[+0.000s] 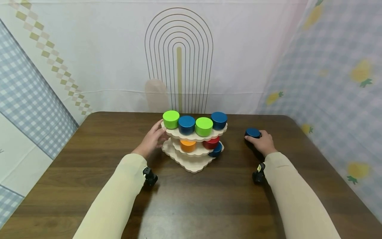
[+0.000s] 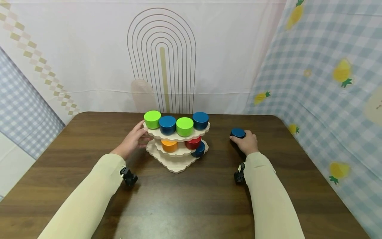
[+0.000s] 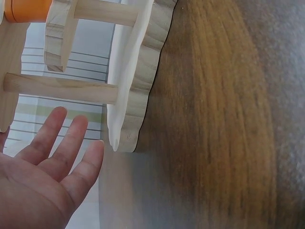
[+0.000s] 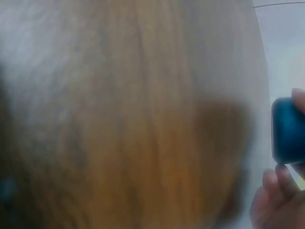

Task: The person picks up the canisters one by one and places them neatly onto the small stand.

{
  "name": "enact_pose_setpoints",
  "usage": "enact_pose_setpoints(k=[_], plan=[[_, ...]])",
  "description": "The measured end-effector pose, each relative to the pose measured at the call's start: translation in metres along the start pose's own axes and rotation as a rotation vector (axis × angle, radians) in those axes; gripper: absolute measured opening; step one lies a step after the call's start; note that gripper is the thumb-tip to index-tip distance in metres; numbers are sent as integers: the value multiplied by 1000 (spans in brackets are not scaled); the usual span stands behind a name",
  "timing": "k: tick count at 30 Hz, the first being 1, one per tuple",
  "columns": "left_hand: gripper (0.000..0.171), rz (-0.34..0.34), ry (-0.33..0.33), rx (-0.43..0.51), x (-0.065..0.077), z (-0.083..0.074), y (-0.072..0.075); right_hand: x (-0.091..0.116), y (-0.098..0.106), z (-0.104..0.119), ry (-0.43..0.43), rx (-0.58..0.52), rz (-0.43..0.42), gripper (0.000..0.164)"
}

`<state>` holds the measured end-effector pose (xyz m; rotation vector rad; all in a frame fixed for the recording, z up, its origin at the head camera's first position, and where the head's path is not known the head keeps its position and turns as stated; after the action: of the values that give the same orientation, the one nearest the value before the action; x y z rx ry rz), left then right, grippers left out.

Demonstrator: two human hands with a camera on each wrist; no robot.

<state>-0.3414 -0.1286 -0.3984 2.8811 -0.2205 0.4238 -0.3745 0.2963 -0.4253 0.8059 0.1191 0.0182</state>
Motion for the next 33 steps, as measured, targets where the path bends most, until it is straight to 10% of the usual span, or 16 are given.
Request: enact_pose_setpoints(k=[33], plan=[[60,9,-12,-2,4,-3,-3,35,-2,55,166,24,51,76]])
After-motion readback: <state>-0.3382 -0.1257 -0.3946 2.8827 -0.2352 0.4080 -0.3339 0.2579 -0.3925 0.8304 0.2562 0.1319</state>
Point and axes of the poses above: each hand's wrist, its own x-axis away from the middle knuckle, its own y-axis out of the back of the hand, z = x × y, the point moved 8 cm from there along -x, towards the middle knuckle, and after that the axes turned 13 degrees about y, right-handed, at the moved point
